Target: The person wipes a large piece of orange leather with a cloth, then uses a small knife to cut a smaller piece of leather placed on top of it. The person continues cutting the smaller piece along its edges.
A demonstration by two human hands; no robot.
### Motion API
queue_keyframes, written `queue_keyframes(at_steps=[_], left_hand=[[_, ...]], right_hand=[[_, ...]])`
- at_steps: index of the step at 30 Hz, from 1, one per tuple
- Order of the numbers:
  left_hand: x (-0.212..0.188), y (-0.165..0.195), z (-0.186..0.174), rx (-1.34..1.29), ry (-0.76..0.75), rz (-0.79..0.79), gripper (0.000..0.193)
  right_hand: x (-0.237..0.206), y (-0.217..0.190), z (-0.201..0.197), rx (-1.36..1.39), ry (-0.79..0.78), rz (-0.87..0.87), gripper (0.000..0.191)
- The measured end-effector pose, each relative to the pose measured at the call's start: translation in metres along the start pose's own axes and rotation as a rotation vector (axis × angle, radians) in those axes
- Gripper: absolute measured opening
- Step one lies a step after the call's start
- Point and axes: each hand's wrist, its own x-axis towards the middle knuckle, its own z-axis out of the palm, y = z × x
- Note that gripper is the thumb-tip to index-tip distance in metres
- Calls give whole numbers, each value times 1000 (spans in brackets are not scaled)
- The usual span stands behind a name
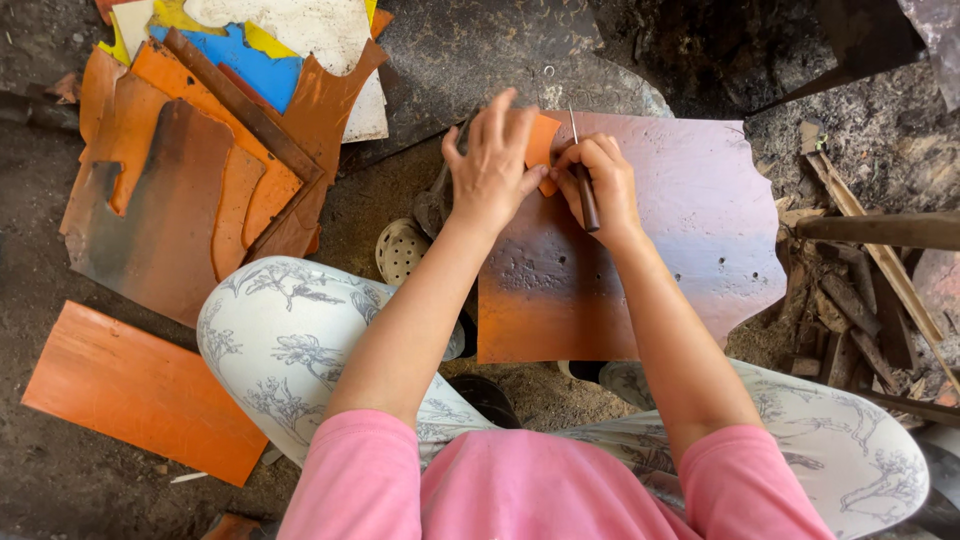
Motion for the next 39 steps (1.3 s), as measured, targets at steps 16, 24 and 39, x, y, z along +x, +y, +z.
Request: queue_keyframes(at_steps=[16,24,39], left_hand=[[-9,65,48,564,-198,231,37],[-6,84,58,519,-243,223,39],[-6,91,51,545,-316,269,29]], right_hand=[[25,32,-36,207,-150,212,18],[88,12,-23,262,-394,252,9],[109,-10,-18,-61,-638,145,20]])
